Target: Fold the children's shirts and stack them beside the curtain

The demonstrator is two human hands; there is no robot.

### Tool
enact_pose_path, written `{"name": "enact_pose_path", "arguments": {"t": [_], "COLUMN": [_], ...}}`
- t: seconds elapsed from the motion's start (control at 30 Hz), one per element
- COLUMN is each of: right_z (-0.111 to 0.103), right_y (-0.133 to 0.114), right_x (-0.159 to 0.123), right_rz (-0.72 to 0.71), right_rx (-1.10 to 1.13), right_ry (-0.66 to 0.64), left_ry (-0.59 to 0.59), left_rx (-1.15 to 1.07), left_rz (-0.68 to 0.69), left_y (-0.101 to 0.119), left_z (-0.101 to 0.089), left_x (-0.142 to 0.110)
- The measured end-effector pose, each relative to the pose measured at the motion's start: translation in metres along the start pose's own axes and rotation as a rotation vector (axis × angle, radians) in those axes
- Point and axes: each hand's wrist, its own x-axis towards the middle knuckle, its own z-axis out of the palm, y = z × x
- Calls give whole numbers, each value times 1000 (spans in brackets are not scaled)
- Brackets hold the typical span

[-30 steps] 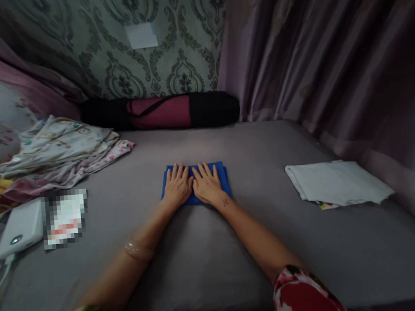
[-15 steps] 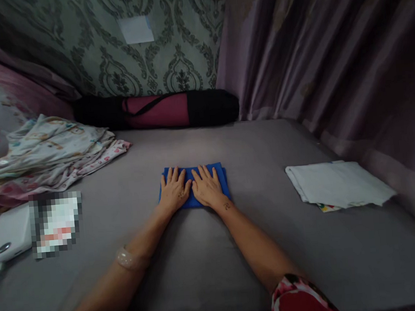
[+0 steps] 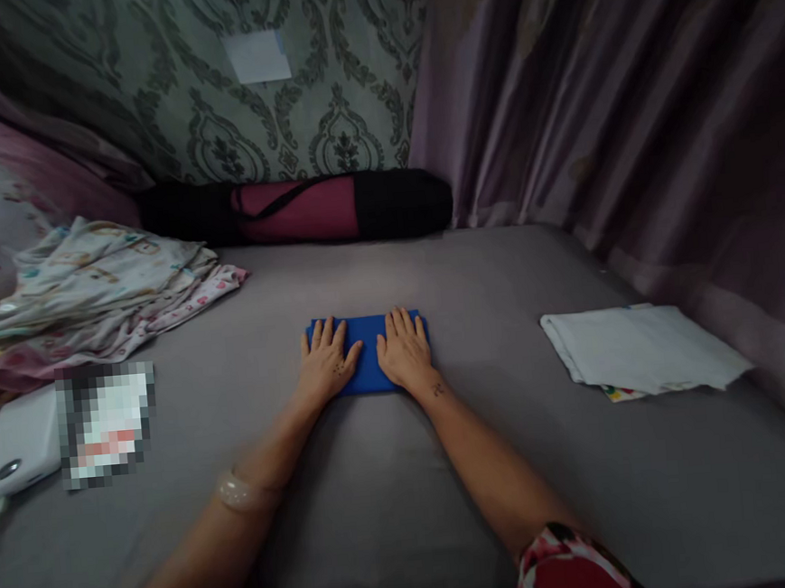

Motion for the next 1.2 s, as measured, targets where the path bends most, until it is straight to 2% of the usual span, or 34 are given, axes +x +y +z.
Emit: {"name": "enact_pose_path", "arguments": {"t": [0.13,0.27,0.37,0.5,0.57,0.67,0.73,0.83,0.9,1.0,1.1,1.2], "right_z": [-3,2,4,-6,-14,-20,-15,-2,3,-1,-11,-12], "right_y": [5,11,13,13,14,18,21,27,30,28,15,-4], "right_x": [0,1,2,4,5,4,2,-1,-1,1,2,1], "right_rz": [74,137,146,150,125,-12,-78,-70,-59,-59,-68,-106], "right_rx": [0,18,30,45,39,16,14,21,20,-2,-35,-23], "right_ry": [80,32,8,-56,-77,-40,-46,-77,-82,-101,-58,-18], "left_ry": [108,-15,-48,-110,-127,-139,-184,-232,-219,-146,-64,-34], "left_rx": [20,-12,-40,-133,-170,-178,-177,-173,-178,-193,-193,-200], "left_rz": [-54,-77,-91,-118,-114,-103,-120,-103,-83,-73,-53,-49], "left_y": [-4,-10,-11,-15,-20,-30,-37,-45,-50,-57,-65,-71], "left_z": [-4,0,1,-8,-16,-25,-28,-27,-26,-24,-24,-24], "left_x": [0,2,5,4,0,-11,-19,-27,-29,-29,-28,-29]}}
